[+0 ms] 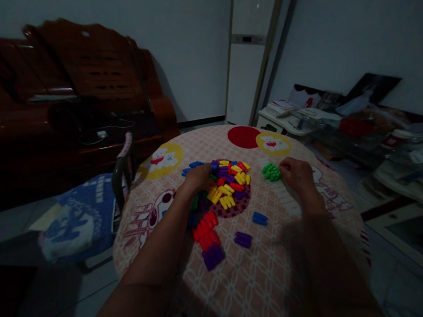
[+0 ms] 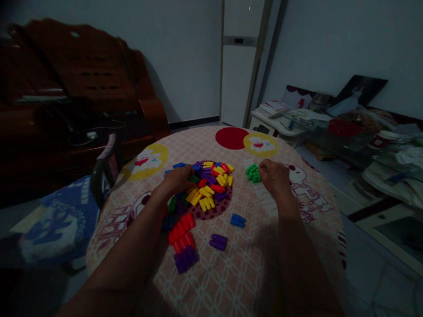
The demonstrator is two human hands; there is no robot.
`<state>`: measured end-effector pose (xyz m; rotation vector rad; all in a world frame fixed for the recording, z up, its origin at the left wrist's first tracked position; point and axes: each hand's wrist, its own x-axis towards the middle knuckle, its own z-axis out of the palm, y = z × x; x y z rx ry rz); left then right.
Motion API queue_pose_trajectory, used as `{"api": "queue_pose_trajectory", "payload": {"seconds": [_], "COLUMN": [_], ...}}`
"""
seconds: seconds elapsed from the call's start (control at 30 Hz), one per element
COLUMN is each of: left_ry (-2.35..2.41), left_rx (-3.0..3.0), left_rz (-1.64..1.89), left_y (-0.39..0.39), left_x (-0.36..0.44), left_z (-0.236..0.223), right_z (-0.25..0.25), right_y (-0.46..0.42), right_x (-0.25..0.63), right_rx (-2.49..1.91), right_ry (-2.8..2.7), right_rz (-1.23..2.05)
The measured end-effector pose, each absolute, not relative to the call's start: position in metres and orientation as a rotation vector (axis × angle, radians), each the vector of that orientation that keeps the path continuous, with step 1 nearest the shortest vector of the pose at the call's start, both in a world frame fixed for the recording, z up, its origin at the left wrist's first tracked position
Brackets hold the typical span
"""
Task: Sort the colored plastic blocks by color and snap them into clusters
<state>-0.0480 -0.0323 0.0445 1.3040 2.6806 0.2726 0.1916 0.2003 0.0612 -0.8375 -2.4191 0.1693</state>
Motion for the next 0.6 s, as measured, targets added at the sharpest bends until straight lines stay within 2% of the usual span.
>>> {"api": "queue_pose_trajectory", "payload": {"seconds": [0.13, 0.23, 0.4, 0.6], "left_ry": [2.708, 2.659, 2.064, 1.785], "left_rx": [1.267, 1.332, 1.587, 1.636], "left_rz": [0.338, 0.58, 1.119, 1.268], "left_y": [-0.034, -0.036, -0.027, -0.012], "left_x": [-0.058, -0.064, -0.039, -0.001], "left_z": [0.044, 0.049, 0.064, 0.067], "right_z": [0.065, 0.067, 0.066, 0.067], "right_y": [0.206, 0.204, 0.168, 0.134], "right_x": [0.195, 0.192, 0.17, 0.155], "right_rx": [-0.817, -0.754, -0.526, -0.299], "right_ry": [-2.282, -2.191, -2.222, -2.342], "right_rz": [0.35, 0.544, 1.055, 1.343]}}
